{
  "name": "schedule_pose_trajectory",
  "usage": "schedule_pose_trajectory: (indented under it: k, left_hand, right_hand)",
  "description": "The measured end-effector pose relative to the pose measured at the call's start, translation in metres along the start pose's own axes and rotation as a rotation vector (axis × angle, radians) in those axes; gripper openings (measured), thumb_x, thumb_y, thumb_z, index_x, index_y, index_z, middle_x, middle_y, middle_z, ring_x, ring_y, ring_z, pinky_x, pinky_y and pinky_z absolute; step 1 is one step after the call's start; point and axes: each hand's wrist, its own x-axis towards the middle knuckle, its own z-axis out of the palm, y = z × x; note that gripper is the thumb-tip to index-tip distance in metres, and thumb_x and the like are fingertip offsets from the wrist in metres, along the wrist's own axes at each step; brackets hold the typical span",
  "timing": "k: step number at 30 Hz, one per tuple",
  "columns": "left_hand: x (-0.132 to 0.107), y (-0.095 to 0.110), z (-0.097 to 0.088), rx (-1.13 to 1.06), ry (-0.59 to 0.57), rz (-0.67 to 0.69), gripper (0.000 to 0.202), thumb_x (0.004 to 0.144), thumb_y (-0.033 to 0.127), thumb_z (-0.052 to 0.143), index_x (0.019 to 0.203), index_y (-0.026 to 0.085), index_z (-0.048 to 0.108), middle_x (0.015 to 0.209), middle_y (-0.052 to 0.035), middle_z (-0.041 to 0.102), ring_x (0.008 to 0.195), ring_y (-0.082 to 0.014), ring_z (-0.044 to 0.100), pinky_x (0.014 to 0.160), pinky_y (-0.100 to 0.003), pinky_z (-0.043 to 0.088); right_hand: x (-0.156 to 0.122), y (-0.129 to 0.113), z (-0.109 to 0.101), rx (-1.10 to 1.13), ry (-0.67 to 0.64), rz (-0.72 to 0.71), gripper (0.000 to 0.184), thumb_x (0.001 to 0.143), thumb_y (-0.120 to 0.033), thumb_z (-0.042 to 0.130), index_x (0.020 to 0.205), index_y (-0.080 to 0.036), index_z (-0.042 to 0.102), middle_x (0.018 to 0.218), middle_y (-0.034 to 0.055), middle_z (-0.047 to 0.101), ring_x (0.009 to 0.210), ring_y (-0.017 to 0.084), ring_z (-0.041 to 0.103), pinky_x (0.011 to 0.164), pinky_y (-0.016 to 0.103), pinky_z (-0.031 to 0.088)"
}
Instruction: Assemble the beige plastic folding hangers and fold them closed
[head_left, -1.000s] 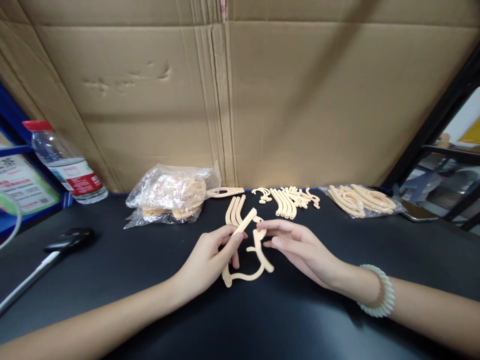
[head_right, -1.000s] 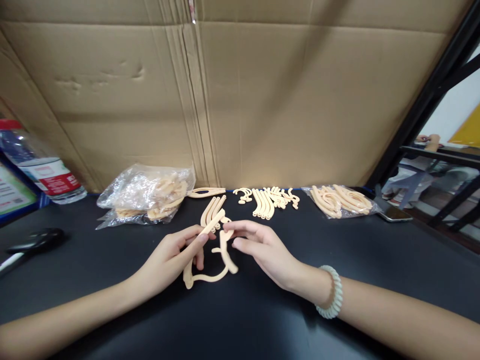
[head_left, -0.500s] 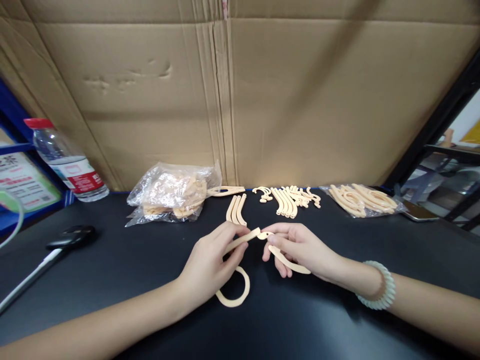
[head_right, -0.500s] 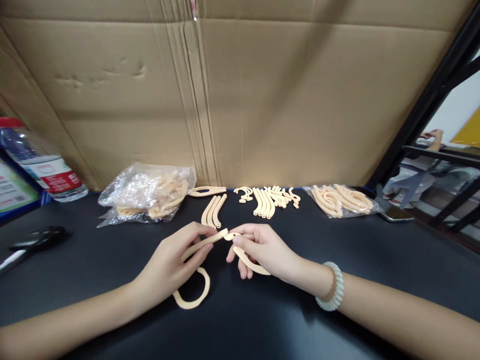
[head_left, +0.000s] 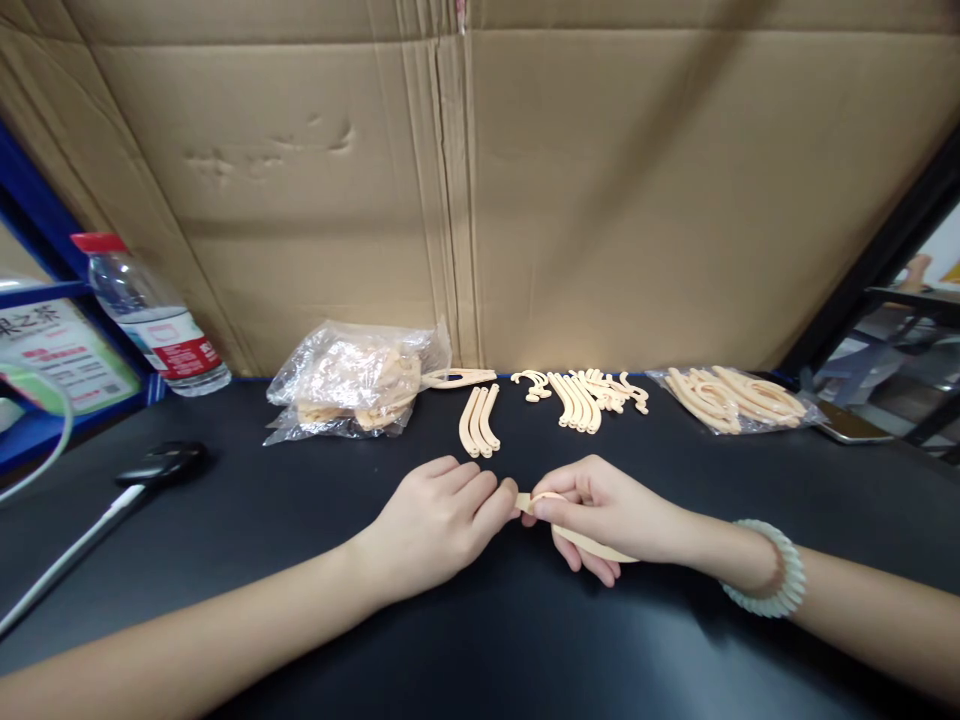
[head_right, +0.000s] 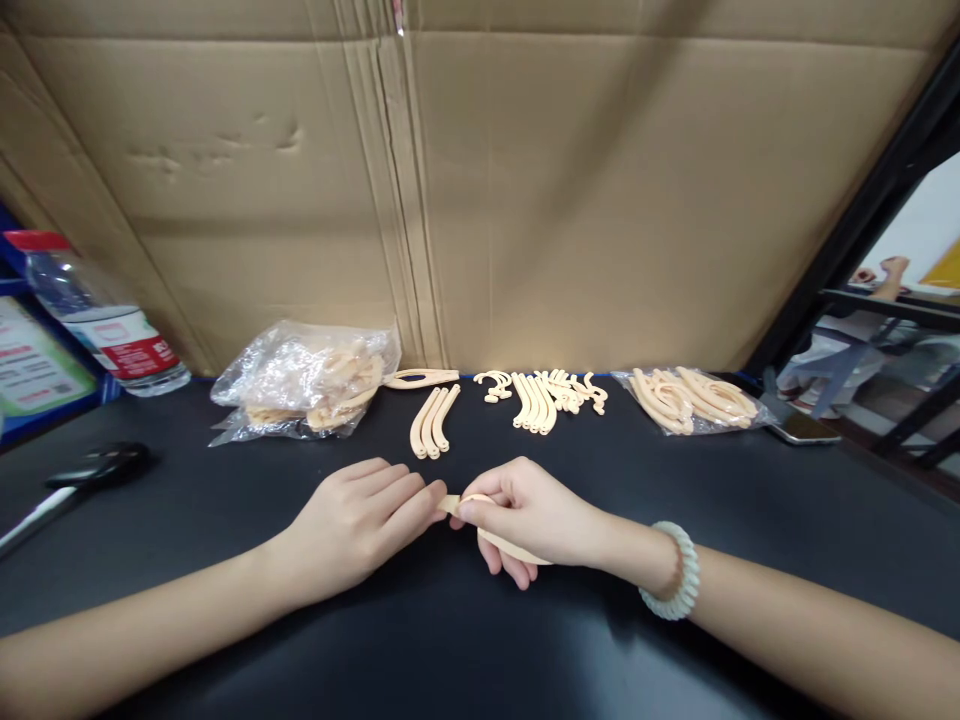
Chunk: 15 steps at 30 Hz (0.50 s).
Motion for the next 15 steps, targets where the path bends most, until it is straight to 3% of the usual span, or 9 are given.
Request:
schedule_pose_trajectory:
  k: [8, 15]
  left_hand:
    - [0.002, -0.002, -0.002, 0.007, -0.101, 0.061, 0.027, 0.096, 0.008, 0.034, 0.082, 0.016, 0.055, 0.057, 0.0002, 0.055, 0.046, -0.0139, 0.049, 0.047, -0.028, 0.037]
    - [0.002, -0.001, -0.003, -0.084, -0.169, 0.042, 0.027, 0.094, 0.008, 0.034, 0.076, 0.017, 0.052, 0.057, -0.0004, 0.053, 0.043, -0.0145, 0.047, 0.041, -0.028, 0.034]
  right_hand:
    - [0.000, -0.001, 0.004, -0.001, 0.036, -0.018, 0.027, 0.089, -0.038, 0.052, 0.080, -0.014, 0.060, 0.047, -0.0056, 0.055, 0.029, 0.005, 0.044, 0.033, 0.015, 0.031]
    - [-0.003, 0.002, 0.012, -0.069, 0.147, -0.006, 0.025, 0.090, -0.037, 0.051, 0.077, -0.017, 0.057, 0.047, -0.0065, 0.053, 0.029, 0.005, 0.044, 0.032, 0.015, 0.029]
